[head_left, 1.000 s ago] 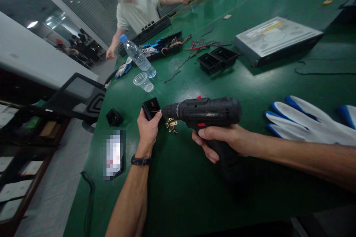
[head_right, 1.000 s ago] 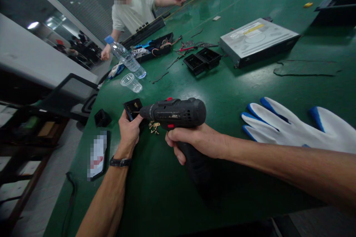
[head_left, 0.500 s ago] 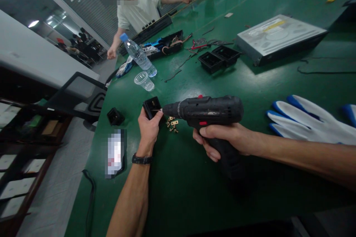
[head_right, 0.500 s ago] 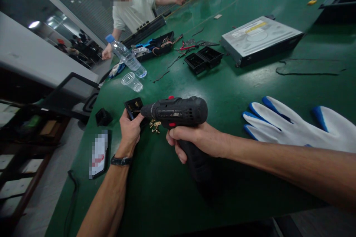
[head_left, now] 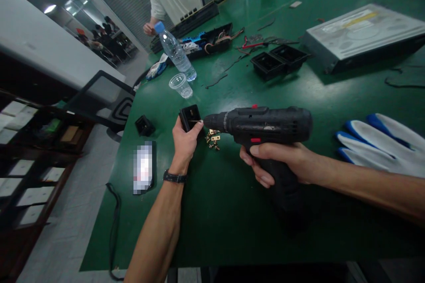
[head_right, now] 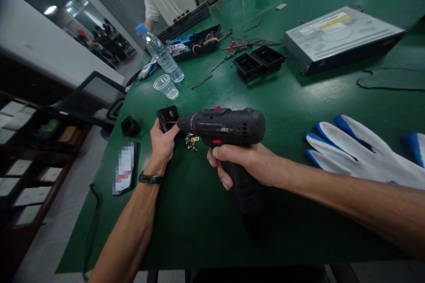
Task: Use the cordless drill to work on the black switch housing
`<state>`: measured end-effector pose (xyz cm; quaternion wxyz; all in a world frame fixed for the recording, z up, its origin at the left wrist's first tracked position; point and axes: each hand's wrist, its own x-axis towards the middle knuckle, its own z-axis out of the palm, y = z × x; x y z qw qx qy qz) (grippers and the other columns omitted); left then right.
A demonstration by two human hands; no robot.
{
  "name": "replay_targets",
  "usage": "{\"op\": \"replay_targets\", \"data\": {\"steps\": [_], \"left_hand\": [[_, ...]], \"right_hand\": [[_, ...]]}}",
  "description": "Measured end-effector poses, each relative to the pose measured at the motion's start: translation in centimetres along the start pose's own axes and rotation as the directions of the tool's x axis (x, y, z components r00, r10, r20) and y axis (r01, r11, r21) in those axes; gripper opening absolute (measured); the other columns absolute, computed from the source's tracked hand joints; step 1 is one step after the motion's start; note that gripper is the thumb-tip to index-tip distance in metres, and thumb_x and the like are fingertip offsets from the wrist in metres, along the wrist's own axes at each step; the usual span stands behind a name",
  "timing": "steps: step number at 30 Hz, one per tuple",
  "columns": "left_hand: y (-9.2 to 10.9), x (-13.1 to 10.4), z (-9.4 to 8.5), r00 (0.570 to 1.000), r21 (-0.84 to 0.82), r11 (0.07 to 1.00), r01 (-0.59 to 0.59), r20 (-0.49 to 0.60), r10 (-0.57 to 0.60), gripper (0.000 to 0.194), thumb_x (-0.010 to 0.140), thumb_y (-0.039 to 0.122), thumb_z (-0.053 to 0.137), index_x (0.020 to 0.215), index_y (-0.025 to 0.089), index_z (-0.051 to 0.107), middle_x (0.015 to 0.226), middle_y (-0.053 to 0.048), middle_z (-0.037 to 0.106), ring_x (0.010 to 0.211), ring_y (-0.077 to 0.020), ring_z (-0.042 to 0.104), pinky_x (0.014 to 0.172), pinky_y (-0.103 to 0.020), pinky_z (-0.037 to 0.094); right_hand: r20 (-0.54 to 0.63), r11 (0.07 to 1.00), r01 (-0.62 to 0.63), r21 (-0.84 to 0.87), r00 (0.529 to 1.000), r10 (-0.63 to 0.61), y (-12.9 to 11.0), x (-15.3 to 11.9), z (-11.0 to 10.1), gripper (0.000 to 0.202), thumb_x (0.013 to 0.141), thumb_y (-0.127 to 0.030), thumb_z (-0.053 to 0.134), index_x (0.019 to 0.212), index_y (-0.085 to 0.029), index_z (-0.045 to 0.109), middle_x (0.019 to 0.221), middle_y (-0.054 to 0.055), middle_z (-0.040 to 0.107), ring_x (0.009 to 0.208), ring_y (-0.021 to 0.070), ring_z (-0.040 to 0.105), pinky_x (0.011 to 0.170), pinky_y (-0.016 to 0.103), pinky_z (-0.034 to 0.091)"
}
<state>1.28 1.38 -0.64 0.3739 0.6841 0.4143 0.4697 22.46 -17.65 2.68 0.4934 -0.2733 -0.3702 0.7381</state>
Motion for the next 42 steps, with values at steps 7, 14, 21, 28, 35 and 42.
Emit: {"op": "replay_targets", "data": {"steps": [7, 14, 21, 28, 35, 42], "left_hand": [[0.39, -0.14, 0.12, 1.000, -0.002, 1.000, 0.010, 0.000, -0.010, 0.040, 0.070, 0.036, 0.082, 0.100, 0.015, 0.067, 0.089, -0.002, 0.068, 0.078, -0.0143, 0.061, 0.075, -0.025, 0.050], [0.59, -0.13, -0.02, 1.000, -0.021, 1.000, 0.022, 0.006, -0.022, 0.042, 0.068, 0.034, 0.084, 0.103, 0.015, 0.067, 0.091, -0.002, 0.069, 0.079, -0.0140, 0.061, 0.074, -0.025, 0.050], [0.59, -0.15, 0.01, 1.000, -0.011, 1.000, 0.018, 0.007, -0.018, 0.043, 0.069, 0.035, 0.082, 0.103, 0.015, 0.067, 0.093, -0.003, 0.069, 0.080, -0.0146, 0.061, 0.075, -0.025, 0.050], [0.27, -0.08, -0.06, 1.000, -0.012, 1.000, 0.010, 0.004, -0.010, 0.040, 0.069, 0.033, 0.083, 0.102, 0.016, 0.068, 0.091, -0.002, 0.069, 0.080, -0.0139, 0.061, 0.076, -0.025, 0.049], [0.22, -0.12, -0.06, 0.999, -0.055, 0.998, 0.038, 0.020, -0.037, 0.040, 0.069, 0.034, 0.084, 0.100, 0.015, 0.067, 0.090, -0.002, 0.069, 0.078, -0.0140, 0.061, 0.075, -0.025, 0.050], [0.21, -0.16, -0.09, 0.999, -0.053, 0.997, 0.049, 0.014, -0.049, 0.042, 0.068, 0.035, 0.084, 0.101, 0.015, 0.067, 0.090, -0.003, 0.069, 0.076, -0.0137, 0.062, 0.072, -0.025, 0.050]], "right_hand": [[-0.006, 1.000, 0.008, 0.000, 1.000, -0.008, -0.10, -0.02, 0.13, 0.022, 0.095, -0.033, 0.056, 0.091, -0.013, 0.064, 0.055, 0.001, 0.062, 0.049, 0.0131, 0.056, 0.054, 0.025, 0.048], [-0.001, 1.000, 0.012, -0.005, 1.000, -0.012, -0.14, -0.01, 0.03, 0.021, 0.095, -0.030, 0.053, 0.093, -0.012, 0.064, 0.054, 0.002, 0.063, 0.048, 0.0137, 0.056, 0.053, 0.026, 0.047], [0.006, 1.000, 0.020, -0.011, 1.000, -0.020, -0.19, 0.16, 0.04, 0.023, 0.093, -0.031, 0.054, 0.094, -0.011, 0.065, 0.053, 0.002, 0.062, 0.049, 0.0143, 0.057, 0.053, 0.026, 0.047], [-0.001, 0.997, 0.019, -0.077, 1.000, -0.019, -0.38, 0.10, 0.12, 0.028, 0.094, -0.033, 0.053, 0.103, -0.011, 0.067, 0.054, 0.002, 0.062, 0.050, 0.0144, 0.056, 0.055, 0.026, 0.046], [-0.002, 0.997, 0.037, -0.065, 0.999, -0.038, -0.48, -0.02, 0.31, 0.025, 0.093, -0.031, 0.054, 0.100, -0.011, 0.066, 0.055, 0.001, 0.062, 0.049, 0.0139, 0.055, 0.054, 0.026, 0.045], [0.012, 0.999, 0.023, -0.042, 1.000, -0.022, -0.31, 0.06, 0.29, 0.024, 0.093, -0.034, 0.055, 0.097, -0.012, 0.065, 0.055, 0.001, 0.062, 0.050, 0.0142, 0.056, 0.054, 0.026, 0.044]]}}
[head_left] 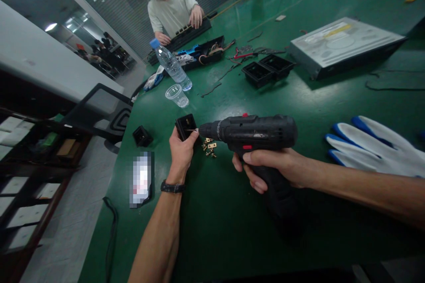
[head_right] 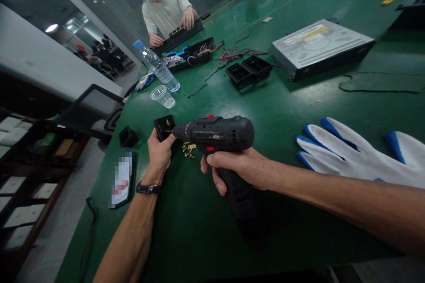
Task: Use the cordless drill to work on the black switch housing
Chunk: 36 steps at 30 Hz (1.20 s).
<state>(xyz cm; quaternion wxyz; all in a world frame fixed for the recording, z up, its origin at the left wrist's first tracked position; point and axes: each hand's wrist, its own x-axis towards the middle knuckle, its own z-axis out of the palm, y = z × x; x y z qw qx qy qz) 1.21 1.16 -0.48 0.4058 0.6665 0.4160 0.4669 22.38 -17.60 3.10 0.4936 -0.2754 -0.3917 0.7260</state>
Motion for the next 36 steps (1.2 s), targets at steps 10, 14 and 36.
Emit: {"op": "replay_targets", "data": {"steps": [10, 14, 36], "left_hand": [[-0.06, 0.16, 0.08, 1.000, 0.046, 0.999, -0.015, -0.017, 0.015, 0.042, 0.067, 0.036, 0.083, 0.099, 0.014, 0.067, 0.089, -0.003, 0.069, 0.078, -0.0142, 0.062, 0.075, -0.025, 0.051], [-0.20, 0.24, -0.01, 1.000, 0.055, 0.998, -0.016, -0.006, 0.016, 0.041, 0.068, 0.035, 0.083, 0.100, 0.014, 0.067, 0.088, -0.002, 0.068, 0.076, -0.0135, 0.061, 0.074, -0.024, 0.051], [0.15, 0.02, 0.02, 1.000, 0.020, 1.000, 0.007, 0.006, -0.007, 0.041, 0.068, 0.035, 0.083, 0.099, 0.015, 0.067, 0.088, -0.002, 0.069, 0.076, -0.0139, 0.062, 0.073, -0.025, 0.051]], "right_hand": [[-0.014, 1.000, -0.010, 0.015, 1.000, 0.010, 0.11, -0.05, 0.02, 0.022, 0.092, -0.034, 0.057, 0.092, -0.013, 0.063, 0.054, 0.002, 0.062, 0.049, 0.0135, 0.056, 0.053, 0.025, 0.044], [-0.022, 1.000, -0.015, 0.015, 1.000, 0.016, 0.08, -0.03, 0.03, 0.021, 0.092, -0.034, 0.057, 0.092, -0.013, 0.062, 0.054, 0.001, 0.062, 0.049, 0.0135, 0.055, 0.052, 0.025, 0.044], [-0.016, 1.000, 0.008, 0.021, 1.000, -0.008, 0.19, -0.04, -0.04, 0.021, 0.092, -0.032, 0.056, 0.092, -0.013, 0.063, 0.053, 0.001, 0.062, 0.048, 0.0138, 0.055, 0.053, 0.026, 0.045]]}}
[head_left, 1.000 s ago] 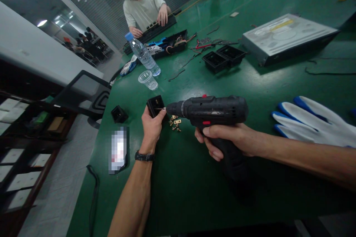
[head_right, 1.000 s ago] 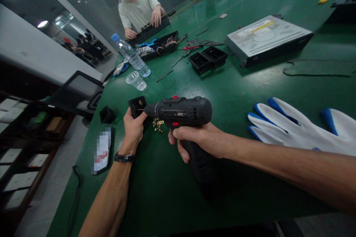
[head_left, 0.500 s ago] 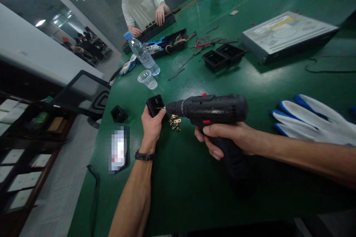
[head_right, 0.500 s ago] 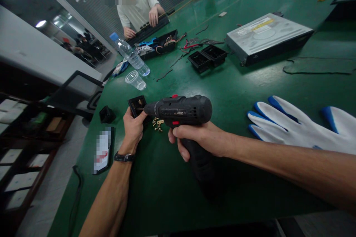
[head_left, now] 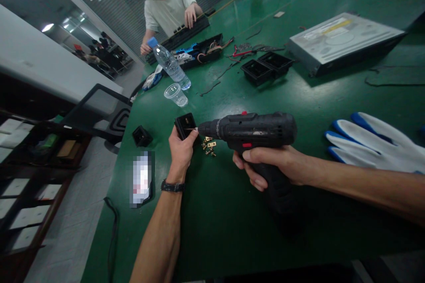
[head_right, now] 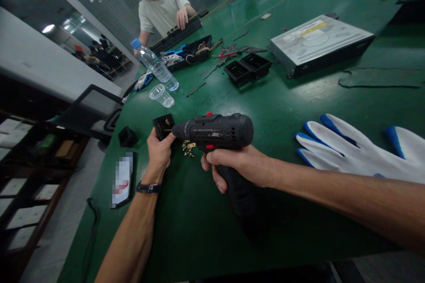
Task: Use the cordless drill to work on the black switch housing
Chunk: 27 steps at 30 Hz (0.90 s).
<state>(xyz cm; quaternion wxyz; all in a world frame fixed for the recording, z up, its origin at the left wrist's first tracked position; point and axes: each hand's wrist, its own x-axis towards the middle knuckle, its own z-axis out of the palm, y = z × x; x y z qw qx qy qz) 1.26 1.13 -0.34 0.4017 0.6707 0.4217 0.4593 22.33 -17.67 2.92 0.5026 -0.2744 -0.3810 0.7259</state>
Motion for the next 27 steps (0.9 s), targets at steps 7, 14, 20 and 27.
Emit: {"op": "replay_targets", "data": {"steps": [7, 14, 20, 27], "left_hand": [[-0.15, 0.13, 0.15, 0.999, 0.020, 1.000, -0.012, -0.034, 0.013, 0.043, 0.067, 0.035, 0.083, 0.101, 0.015, 0.067, 0.088, -0.002, 0.069, 0.076, -0.0138, 0.062, 0.074, -0.025, 0.050], [-0.12, 0.15, 0.04, 1.000, 0.023, 1.000, -0.009, -0.019, 0.010, 0.041, 0.068, 0.034, 0.083, 0.100, 0.015, 0.067, 0.088, -0.002, 0.069, 0.075, -0.0136, 0.061, 0.073, -0.025, 0.050], [-0.27, 0.17, 0.01, 1.000, 0.006, 1.000, -0.010, -0.011, 0.010, 0.042, 0.067, 0.035, 0.084, 0.100, 0.015, 0.067, 0.089, -0.002, 0.069, 0.077, -0.0139, 0.062, 0.075, -0.026, 0.051], [-0.33, 0.12, 0.09, 1.000, -0.001, 1.000, -0.006, -0.022, 0.006, 0.043, 0.067, 0.037, 0.084, 0.100, 0.015, 0.066, 0.089, -0.003, 0.069, 0.077, -0.0144, 0.062, 0.074, -0.026, 0.051]], "right_hand": [[-0.015, 1.000, -0.029, -0.007, 0.999, 0.029, -0.02, -0.07, 0.08, 0.022, 0.092, -0.035, 0.057, 0.089, -0.014, 0.062, 0.054, 0.001, 0.062, 0.049, 0.0140, 0.055, 0.053, 0.025, 0.044], [-0.009, 1.000, -0.010, -0.005, 1.000, 0.010, -0.08, 0.01, 0.05, 0.021, 0.091, -0.033, 0.058, 0.091, -0.013, 0.063, 0.054, 0.000, 0.061, 0.048, 0.0142, 0.055, 0.053, 0.026, 0.045], [-0.002, 1.000, -0.017, 0.005, 1.000, 0.017, 0.11, 0.09, -0.05, 0.022, 0.092, -0.035, 0.057, 0.092, -0.013, 0.063, 0.054, 0.001, 0.062, 0.049, 0.0138, 0.056, 0.053, 0.025, 0.045], [-0.002, 1.000, -0.020, 0.023, 1.000, 0.020, 0.19, 0.03, -0.05, 0.022, 0.092, -0.034, 0.058, 0.091, -0.013, 0.063, 0.055, 0.001, 0.062, 0.049, 0.0133, 0.055, 0.053, 0.025, 0.045]]}}
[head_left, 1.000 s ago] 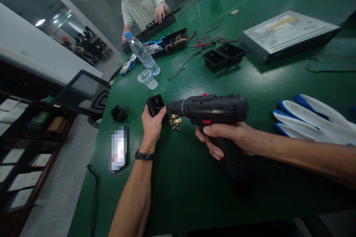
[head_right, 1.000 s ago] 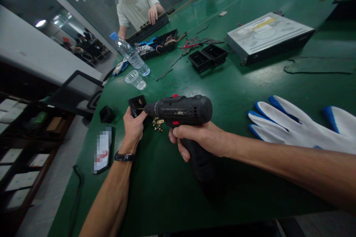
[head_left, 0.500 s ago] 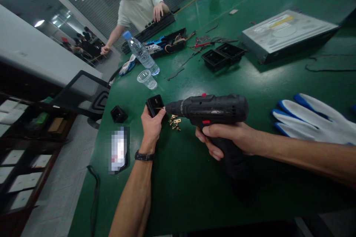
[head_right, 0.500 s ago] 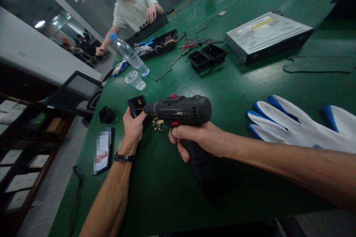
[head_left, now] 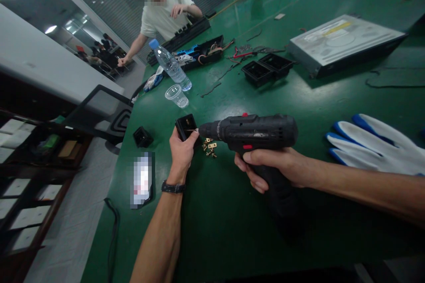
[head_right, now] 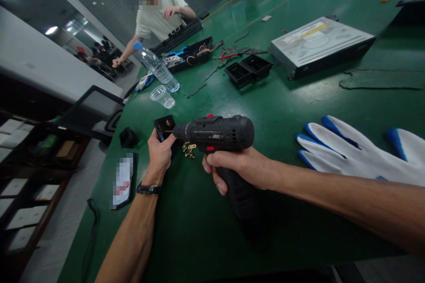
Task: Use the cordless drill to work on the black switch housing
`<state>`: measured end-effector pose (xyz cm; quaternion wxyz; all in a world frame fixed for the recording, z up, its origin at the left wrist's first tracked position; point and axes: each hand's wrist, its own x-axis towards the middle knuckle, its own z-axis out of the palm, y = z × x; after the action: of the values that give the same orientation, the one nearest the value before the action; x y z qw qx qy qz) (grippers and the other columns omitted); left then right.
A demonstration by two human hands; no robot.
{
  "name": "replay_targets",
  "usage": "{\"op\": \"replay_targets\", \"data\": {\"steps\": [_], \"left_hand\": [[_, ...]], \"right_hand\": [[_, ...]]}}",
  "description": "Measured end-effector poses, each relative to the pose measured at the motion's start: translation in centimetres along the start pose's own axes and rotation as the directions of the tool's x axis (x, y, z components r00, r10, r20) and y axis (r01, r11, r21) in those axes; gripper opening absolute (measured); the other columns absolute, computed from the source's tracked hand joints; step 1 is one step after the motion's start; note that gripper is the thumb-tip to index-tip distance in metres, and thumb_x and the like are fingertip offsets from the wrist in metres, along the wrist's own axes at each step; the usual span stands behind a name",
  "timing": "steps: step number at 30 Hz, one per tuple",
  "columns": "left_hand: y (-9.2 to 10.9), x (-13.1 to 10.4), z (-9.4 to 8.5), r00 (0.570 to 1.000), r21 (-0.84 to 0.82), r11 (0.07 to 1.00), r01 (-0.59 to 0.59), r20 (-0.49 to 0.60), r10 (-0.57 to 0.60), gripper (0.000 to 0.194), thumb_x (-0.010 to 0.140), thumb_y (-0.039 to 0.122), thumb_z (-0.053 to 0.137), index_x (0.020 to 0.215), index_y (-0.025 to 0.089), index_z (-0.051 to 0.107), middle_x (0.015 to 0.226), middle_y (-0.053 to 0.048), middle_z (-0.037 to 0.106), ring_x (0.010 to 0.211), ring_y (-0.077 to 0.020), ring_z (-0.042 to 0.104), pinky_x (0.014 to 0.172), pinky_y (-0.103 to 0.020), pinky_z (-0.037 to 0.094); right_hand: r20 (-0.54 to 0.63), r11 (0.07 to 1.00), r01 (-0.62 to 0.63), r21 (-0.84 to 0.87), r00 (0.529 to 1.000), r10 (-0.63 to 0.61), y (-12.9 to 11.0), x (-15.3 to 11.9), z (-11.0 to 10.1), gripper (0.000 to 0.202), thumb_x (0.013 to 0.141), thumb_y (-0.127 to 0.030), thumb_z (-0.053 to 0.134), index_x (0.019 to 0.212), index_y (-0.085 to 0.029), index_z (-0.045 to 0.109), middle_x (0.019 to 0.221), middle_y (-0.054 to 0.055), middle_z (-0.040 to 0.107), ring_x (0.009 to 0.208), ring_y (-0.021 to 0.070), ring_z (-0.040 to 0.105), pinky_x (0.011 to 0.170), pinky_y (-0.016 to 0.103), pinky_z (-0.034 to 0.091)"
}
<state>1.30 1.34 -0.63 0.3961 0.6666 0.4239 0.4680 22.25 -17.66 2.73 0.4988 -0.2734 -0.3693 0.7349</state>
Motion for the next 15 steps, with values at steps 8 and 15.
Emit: {"op": "replay_targets", "data": {"steps": [8, 15], "left_hand": [[0.25, -0.06, -0.09, 1.000, 0.009, 1.000, 0.016, 0.004, -0.016, 0.043, 0.068, 0.036, 0.083, 0.101, 0.015, 0.067, 0.089, -0.002, 0.069, 0.077, -0.0142, 0.063, 0.074, -0.025, 0.051], [0.08, 0.04, -0.06, 1.000, 0.021, 1.000, 0.002, -0.001, -0.002, 0.041, 0.069, 0.036, 0.083, 0.100, 0.014, 0.068, 0.088, -0.003, 0.069, 0.077, -0.0143, 0.062, 0.074, -0.025, 0.051]], "right_hand": [[-0.002, 1.000, 0.010, -0.012, 1.000, -0.010, 0.01, -0.01, -0.04, 0.022, 0.093, -0.033, 0.055, 0.093, -0.012, 0.064, 0.054, 0.002, 0.062, 0.050, 0.0142, 0.057, 0.053, 0.025, 0.045], [0.000, 1.000, 0.008, -0.011, 1.000, -0.008, -0.08, 0.04, 0.00, 0.022, 0.093, -0.033, 0.056, 0.091, -0.013, 0.062, 0.054, 0.001, 0.062, 0.049, 0.0126, 0.056, 0.054, 0.024, 0.046]]}}
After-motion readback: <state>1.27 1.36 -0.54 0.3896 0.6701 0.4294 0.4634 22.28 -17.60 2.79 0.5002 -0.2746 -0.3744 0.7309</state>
